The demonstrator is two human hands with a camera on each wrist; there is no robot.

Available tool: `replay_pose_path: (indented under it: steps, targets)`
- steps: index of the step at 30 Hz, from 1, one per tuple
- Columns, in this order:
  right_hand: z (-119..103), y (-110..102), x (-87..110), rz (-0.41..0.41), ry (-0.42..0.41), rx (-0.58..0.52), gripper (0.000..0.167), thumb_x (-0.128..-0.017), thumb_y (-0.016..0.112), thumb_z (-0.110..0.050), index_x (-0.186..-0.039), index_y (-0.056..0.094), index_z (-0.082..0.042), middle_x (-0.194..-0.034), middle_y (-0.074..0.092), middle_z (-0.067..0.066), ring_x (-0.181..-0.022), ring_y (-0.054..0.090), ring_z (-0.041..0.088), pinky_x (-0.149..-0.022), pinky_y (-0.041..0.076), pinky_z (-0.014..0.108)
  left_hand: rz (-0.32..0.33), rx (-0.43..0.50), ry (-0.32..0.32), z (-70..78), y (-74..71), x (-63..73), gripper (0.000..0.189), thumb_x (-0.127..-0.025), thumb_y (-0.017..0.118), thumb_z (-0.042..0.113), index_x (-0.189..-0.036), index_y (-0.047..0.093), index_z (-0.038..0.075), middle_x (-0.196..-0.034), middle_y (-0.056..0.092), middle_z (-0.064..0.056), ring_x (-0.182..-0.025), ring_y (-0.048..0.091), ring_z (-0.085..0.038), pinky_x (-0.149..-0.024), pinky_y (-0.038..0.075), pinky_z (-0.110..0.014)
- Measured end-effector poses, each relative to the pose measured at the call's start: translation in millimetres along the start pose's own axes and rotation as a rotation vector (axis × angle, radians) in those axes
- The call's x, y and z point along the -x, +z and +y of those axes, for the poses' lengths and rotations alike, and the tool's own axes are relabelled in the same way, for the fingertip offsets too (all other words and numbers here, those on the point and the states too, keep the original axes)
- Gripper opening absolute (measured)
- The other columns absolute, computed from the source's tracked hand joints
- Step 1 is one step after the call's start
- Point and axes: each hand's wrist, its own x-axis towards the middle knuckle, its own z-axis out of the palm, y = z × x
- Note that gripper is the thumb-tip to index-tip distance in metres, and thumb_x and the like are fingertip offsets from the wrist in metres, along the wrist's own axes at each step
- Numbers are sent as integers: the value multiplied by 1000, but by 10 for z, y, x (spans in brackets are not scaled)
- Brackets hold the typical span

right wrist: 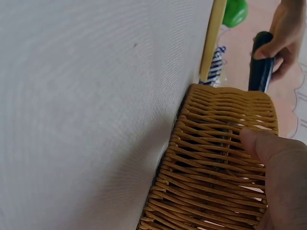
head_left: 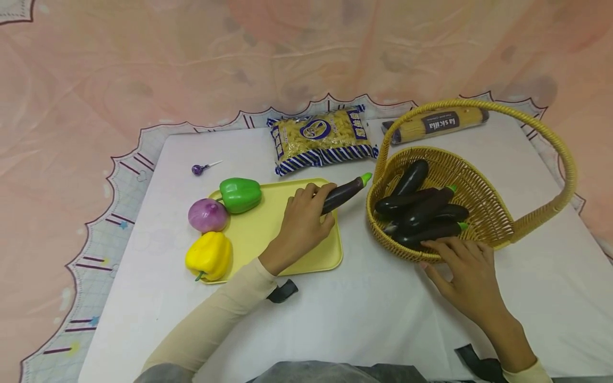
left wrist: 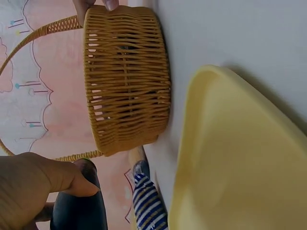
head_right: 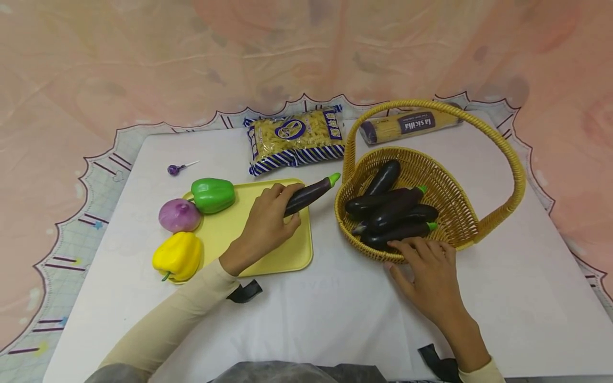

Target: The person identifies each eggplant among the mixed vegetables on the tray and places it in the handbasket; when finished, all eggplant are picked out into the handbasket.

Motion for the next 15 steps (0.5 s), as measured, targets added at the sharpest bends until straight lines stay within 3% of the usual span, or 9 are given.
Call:
replay_pose_path:
  steps: [7, 15]
  targets:
    - [-8, 8, -7, 11, -3, 2, 64, -97, 38, -64, -109, 70, -10, -98, 65, 11, -88, 52, 31, -81, 27, 51, -9, -23, 14, 104, 18, -80, 51, -86, 67, 12, -136, 55, 12, -110, 61, -13, -91, 54, -28, -76, 42, -43]
    - [-13, 4, -9, 12, -3, 5, 66, -97, 36, -65, -109, 70, -9, -97, 65, 11, -88, 52, 31, -82, 27, 51, -2, -25, 7, 141, -25, -73, 53, -85, 70, 11, -136, 55, 12, -111, 61, -14, -90, 55, -28, -75, 43, -42]
